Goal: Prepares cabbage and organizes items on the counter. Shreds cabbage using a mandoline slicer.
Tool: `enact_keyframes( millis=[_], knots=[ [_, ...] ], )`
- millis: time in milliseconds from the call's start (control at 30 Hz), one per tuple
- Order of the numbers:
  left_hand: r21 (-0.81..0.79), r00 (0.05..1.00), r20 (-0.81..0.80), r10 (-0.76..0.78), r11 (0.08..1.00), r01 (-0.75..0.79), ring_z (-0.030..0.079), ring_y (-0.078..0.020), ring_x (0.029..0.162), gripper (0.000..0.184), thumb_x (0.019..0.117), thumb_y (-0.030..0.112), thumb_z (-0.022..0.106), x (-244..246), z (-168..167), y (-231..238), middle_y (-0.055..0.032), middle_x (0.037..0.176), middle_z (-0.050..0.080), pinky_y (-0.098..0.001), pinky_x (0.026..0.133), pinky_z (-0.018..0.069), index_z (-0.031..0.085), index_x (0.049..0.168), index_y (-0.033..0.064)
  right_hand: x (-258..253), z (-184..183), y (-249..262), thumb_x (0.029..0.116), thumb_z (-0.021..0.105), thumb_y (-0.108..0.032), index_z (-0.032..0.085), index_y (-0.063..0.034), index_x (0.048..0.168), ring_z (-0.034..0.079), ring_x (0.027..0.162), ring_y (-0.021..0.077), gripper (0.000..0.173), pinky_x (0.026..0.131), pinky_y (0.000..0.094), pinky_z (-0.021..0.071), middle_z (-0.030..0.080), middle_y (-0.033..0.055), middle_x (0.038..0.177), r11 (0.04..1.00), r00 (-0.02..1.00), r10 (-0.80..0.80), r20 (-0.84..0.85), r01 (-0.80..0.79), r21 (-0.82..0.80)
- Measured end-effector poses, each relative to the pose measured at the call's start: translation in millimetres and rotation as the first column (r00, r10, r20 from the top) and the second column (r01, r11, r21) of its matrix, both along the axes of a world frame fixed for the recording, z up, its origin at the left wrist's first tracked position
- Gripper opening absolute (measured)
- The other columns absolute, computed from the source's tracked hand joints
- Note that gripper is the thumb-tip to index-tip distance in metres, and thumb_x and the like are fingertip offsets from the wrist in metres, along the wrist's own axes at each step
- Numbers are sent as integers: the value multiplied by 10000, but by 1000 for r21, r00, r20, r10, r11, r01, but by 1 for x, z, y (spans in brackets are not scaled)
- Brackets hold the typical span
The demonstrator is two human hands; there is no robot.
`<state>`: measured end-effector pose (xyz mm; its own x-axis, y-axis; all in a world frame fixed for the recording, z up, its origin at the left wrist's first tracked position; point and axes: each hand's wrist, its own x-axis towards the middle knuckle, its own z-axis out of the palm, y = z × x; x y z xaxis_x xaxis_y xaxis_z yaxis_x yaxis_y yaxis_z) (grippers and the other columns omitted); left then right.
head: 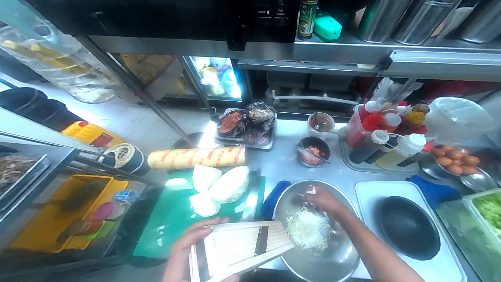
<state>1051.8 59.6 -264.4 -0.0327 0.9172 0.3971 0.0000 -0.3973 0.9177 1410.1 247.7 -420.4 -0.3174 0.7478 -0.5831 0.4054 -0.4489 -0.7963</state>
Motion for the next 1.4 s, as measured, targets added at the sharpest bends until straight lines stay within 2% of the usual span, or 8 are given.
enact_keyframes(
  millis=[267,500,633,767,967,1100,1233,1400],
  knots=[
    [13,999,-19,-42,999,42,552,-454,1271,868,581,91,947,5,7,12,-207,1412,531,-610,1057,518,516,1335,110,53,-6,-71,887,681,-335,718,-152,1142,703,762,270,316,700,530,592,724,111,911,982,912,189,364,-182,-54],
    [11,994,-33,-100,995,101,553,-454,1268,874,594,93,947,19,16,18,-204,1410,530,-610,1048,526,507,1349,119,12,-9,-117,872,641,-265,567,-347,1465,694,752,241,604,689,508,593,718,92,1102,996,957,90,274,-89,-17],
    [22,993,-59,-103,994,104,555,-454,1271,882,596,104,954,19,18,15,-208,1411,532,-607,1051,526,504,1355,120,17,0,-115,878,619,-291,653,-313,1371,678,1155,227,495,986,561,542,706,27,1278,950,890,194,412,-275,148],
    [30,993,-82,-81,996,84,553,-441,1277,874,607,116,950,17,17,7,-196,1406,539,-600,1062,516,500,1356,128,13,-7,-125,905,647,-311,606,-325,1427,637,1236,292,523,1035,624,490,688,54,1320,821,762,480,434,-565,84],
    [41,995,-77,-62,997,66,549,-452,1280,896,608,106,944,13,16,-6,-217,1420,525,-598,1058,521,482,1376,106,37,0,-93,875,641,-255,635,-385,1390,682,1148,227,531,963,581,556,702,13,1291,950,913,136,384,-231,212],
    [55,998,-58,-32,998,36,535,-453,1297,873,595,64,949,25,14,-1,-206,1418,528,-605,1077,506,505,1344,121,58,16,-99,931,675,-301,732,-176,1137,619,600,189,248,534,385,530,693,72,824,977,978,-208,1,207,53],
    [49,997,-50,54,997,-51,534,-430,1313,850,589,96,973,66,-6,16,-211,1409,553,-568,1082,512,526,1311,128,74,14,-118,965,649,-212,652,-87,1102,505,489,100,186,407,237,425,598,56,743,777,624,-629,-464,511,-367],
    [-87,998,-58,37,995,-42,559,-340,1313,797,634,175,979,132,-50,48,-168,1411,561,-491,1041,565,547,1298,92,88,12,-143,987,546,-200,619,-103,1076,537,479,106,151,380,231,455,607,61,779,613,209,-777,-594,469,-636]
  ],
)
